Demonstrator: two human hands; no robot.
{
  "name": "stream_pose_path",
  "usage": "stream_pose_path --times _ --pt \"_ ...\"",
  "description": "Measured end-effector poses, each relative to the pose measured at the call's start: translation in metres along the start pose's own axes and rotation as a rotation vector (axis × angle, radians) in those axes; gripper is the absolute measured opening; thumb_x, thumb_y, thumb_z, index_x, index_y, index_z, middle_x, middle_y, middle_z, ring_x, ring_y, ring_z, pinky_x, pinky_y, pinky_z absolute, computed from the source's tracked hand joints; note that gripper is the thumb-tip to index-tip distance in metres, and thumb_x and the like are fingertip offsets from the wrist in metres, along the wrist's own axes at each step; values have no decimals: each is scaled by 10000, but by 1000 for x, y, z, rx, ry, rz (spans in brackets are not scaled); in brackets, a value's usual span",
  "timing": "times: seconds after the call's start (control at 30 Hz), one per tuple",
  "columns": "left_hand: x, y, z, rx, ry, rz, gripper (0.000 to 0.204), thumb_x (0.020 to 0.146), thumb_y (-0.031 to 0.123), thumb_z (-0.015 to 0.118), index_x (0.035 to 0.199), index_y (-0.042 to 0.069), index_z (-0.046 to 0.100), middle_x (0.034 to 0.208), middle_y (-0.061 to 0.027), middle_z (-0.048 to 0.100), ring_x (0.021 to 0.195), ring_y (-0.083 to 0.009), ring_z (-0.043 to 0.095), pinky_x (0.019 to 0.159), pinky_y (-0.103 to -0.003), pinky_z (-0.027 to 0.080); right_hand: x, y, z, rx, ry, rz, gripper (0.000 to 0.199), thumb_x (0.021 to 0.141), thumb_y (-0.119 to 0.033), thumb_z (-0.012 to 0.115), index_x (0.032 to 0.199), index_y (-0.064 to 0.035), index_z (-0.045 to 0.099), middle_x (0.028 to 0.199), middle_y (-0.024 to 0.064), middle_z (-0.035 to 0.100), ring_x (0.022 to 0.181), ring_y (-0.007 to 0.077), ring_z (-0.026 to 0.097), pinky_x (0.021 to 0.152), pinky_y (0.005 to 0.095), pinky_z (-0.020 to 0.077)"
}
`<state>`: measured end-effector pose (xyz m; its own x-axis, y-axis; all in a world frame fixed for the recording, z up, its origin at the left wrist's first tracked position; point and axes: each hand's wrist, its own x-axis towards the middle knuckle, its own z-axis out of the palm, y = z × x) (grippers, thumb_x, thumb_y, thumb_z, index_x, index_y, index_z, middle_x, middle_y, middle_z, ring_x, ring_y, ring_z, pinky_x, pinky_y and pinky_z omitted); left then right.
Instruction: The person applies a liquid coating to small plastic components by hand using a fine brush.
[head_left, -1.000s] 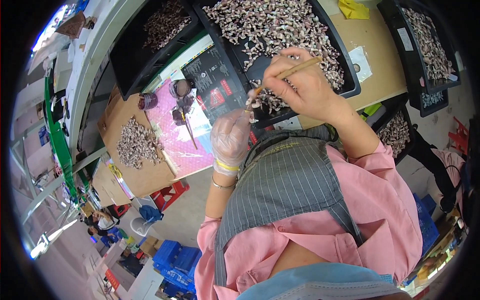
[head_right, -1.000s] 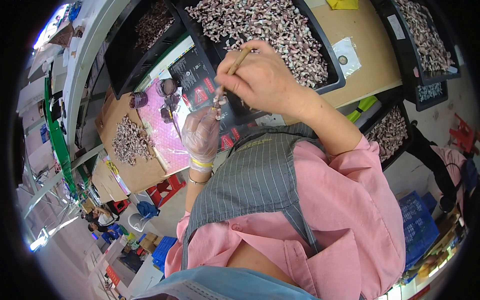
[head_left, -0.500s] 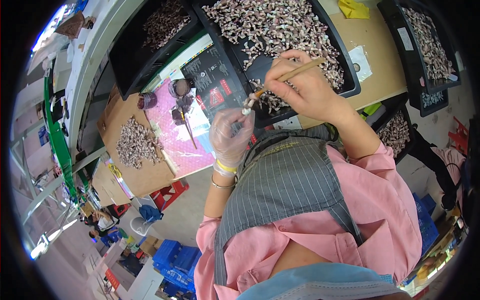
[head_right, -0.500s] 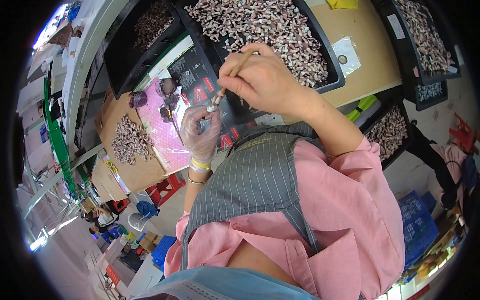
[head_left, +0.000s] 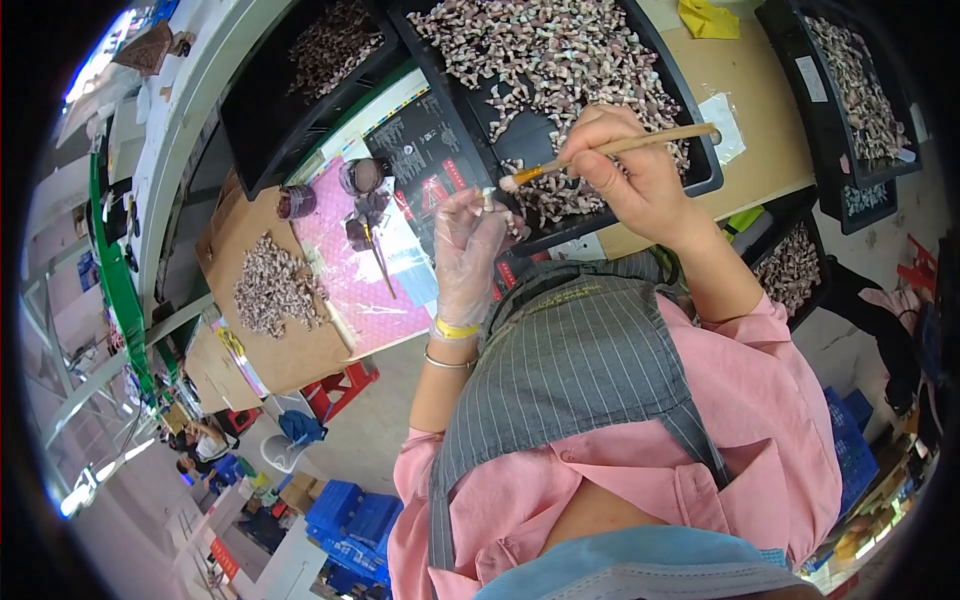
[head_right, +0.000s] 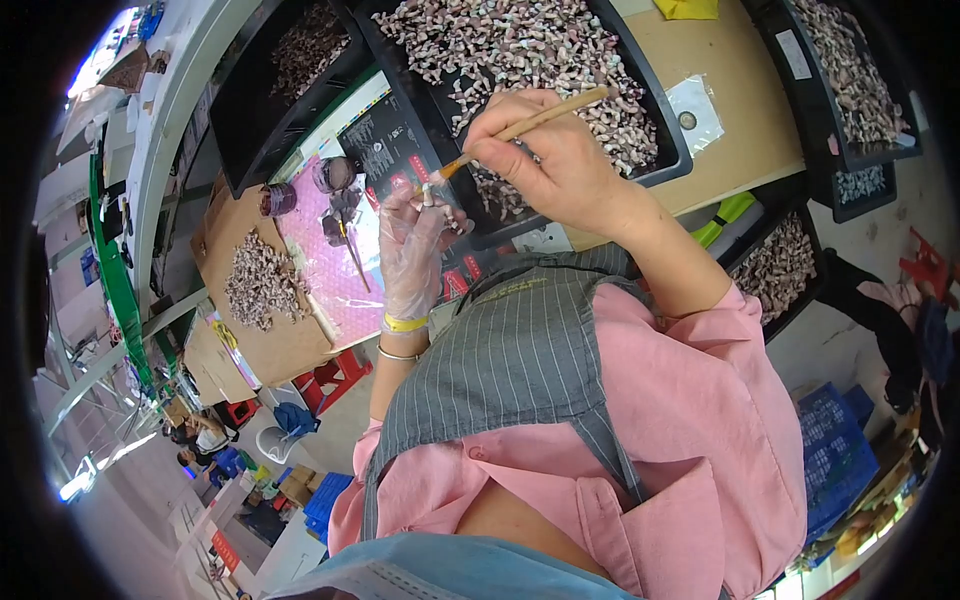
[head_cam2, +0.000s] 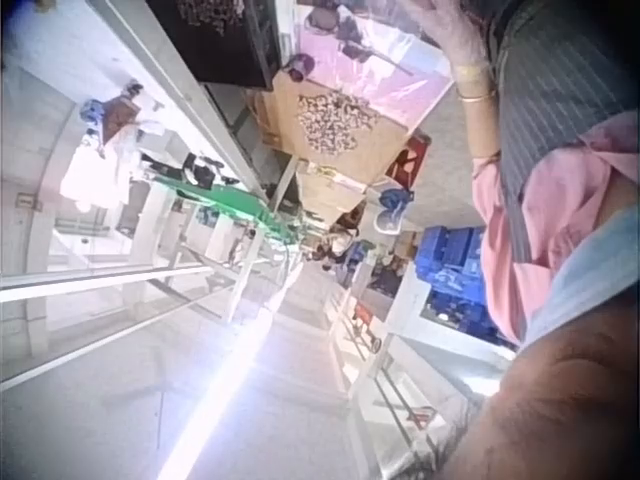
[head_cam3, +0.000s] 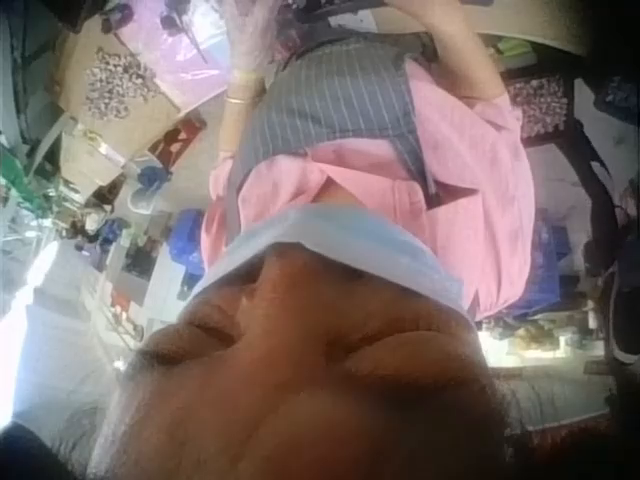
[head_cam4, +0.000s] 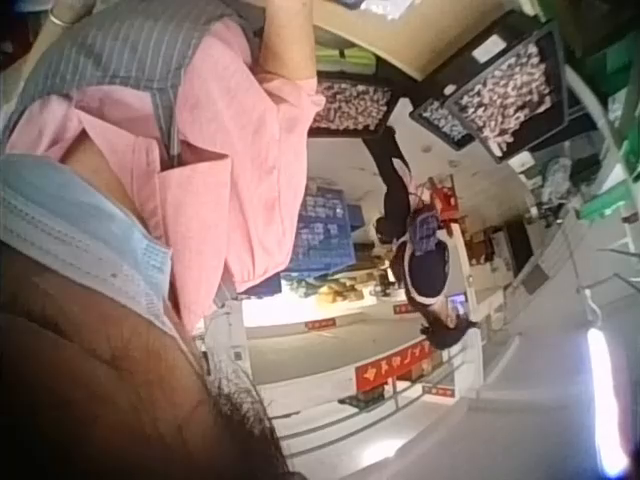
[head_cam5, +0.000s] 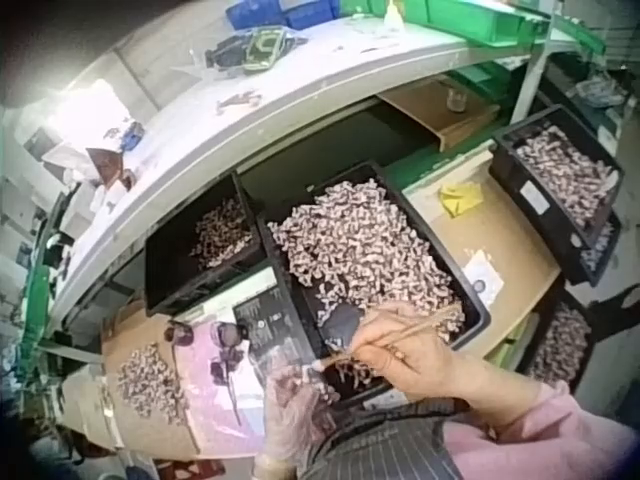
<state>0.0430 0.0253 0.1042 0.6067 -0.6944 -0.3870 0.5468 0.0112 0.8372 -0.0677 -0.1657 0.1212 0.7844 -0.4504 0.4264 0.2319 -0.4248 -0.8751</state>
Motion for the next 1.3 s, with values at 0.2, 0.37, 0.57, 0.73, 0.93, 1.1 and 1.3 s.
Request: stream_pose_path --times 0.2,0.37,0.57,0.73,0.93,1.1,1.3 --pt "-1 -4 1 90 34 51 463 829 -58 636 1223 71 432 996 -79 608 937 -144 594 828 -277 494 0 -3 11 -132 -15 -125 159 895 -195 578 815 -64 620 827 20 620 817 202 600 858 350 393" --pt "-4 -8 -4 92 -2 107 297 818 -68 647 1071 38 532 1037 -109 624 929 -149 606 853 -282 492 0 2 11 -309 -59 -80 153 893 -201 567 811 -80 612 801 3 613 788 208 589 881 357 379" --pt "-3 -10 -8 118 24 152 197 810 -63 657 963 16 562 993 -102 641 919 -144 607 850 -285 491 2 -7 8 -184 -126 -68 153 892 -219 568 819 -94 617 795 4 622 796 205 596 891 366 366" --pt "-3 -12 -14 155 -20 192 165 834 -32 645 969 18 563 999 -87 638 908 -129 601 834 -272 486 2 9 2 -316 2 -23 162 888 -224 584 822 -81 623 796 4 624 803 208 598 859 364 377" --pt "-2 -9 -9 162 -45 206 180 842 -6 653 995 22 563 954 -59 630 844 -109 579 799 -256 474 5 -1 7 -147 -102 -20 153 888 -213 580 842 -77 632 812 22 625 815 229 597 862 350 381" --pt "-3 -9 -17 124 -47 111 152 858 22 645 981 27 555 944 -70 635 811 -119 596 746 -248 490 7 2 -4 -171 -24 24 173 893 -221 573 825 -71 625 815 25 625 790 231 597 878 353 380" --pt "-4 -3 -13 56 -51 2 143 874 53 635 989 47 550 930 -85 642 730 -128 608 647 -248 511 9 -3 11 -233 -71 -149 146 884 -211 583 810 -92 622 795 -16 620 761 194 590 864 364 384"
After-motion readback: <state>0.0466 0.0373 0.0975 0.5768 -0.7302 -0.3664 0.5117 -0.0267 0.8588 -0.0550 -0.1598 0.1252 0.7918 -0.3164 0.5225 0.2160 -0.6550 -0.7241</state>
